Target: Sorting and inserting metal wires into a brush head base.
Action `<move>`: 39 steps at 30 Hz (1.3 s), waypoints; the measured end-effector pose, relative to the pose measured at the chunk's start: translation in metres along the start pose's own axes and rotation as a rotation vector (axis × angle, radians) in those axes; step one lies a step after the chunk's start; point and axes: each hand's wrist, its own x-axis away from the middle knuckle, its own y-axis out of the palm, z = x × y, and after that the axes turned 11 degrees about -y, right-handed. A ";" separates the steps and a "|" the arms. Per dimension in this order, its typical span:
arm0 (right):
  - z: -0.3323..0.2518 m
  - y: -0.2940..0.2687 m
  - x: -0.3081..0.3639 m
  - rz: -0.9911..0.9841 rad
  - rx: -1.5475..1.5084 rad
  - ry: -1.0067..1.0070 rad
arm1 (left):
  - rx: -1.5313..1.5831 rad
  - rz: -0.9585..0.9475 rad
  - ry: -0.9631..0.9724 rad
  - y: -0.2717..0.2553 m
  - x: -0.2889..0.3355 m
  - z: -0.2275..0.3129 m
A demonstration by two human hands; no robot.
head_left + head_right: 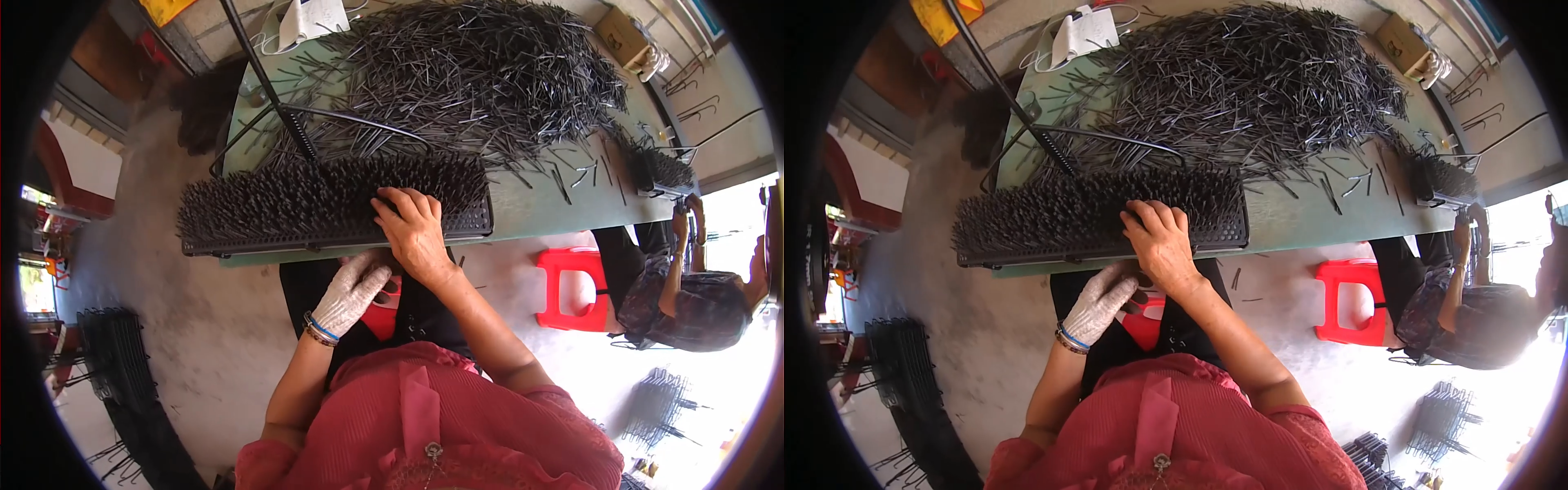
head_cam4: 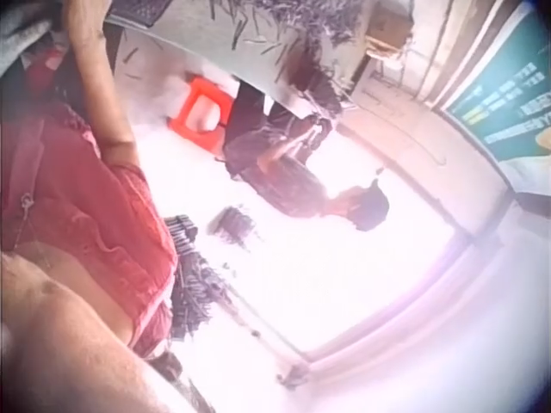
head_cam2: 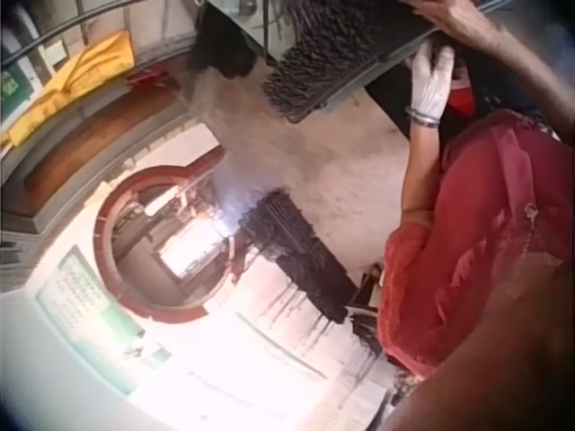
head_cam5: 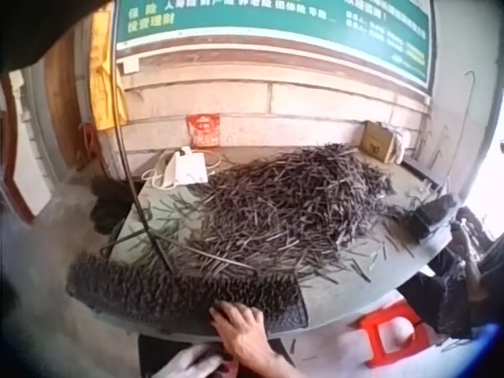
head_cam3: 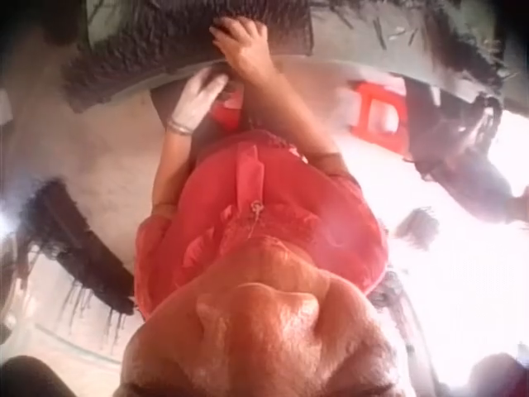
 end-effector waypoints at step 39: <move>0.171 -0.031 0.126 0.436 0.194 0.690 | -1.890 0.074 -0.072 0.030 -0.356 0.174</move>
